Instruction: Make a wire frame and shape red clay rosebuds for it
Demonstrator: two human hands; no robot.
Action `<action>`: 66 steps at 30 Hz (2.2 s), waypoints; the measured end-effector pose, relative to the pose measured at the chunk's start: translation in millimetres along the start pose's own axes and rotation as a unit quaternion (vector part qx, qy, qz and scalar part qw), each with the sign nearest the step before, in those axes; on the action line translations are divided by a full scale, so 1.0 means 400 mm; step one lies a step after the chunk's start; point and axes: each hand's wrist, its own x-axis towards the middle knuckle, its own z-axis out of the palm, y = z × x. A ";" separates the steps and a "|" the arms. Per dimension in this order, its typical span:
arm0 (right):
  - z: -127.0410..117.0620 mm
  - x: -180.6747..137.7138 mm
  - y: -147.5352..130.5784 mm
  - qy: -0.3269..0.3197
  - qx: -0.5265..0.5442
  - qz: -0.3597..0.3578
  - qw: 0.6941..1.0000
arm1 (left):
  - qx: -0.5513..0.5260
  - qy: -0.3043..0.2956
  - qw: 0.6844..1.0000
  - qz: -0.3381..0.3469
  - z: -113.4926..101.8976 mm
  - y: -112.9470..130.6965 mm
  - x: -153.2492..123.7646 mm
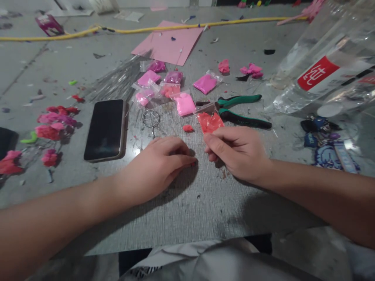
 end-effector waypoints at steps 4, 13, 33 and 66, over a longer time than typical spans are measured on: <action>0.001 0.002 0.002 0.008 0.002 0.009 1.000 | -0.011 0.003 1.000 -0.006 -0.010 -0.006 0.008; 0.006 0.006 0.002 0.025 -0.001 0.004 1.000 | 0.115 0.035 0.992 -0.033 -0.019 -0.070 0.051; -0.002 0.017 0.016 0.025 -0.183 -0.203 0.962 | -0.394 0.186 0.857 -0.274 0.001 0.014 0.052; -0.003 0.034 0.026 -0.003 -0.080 -0.056 0.995 | 0.052 0.127 0.989 -0.051 0.015 -0.068 0.051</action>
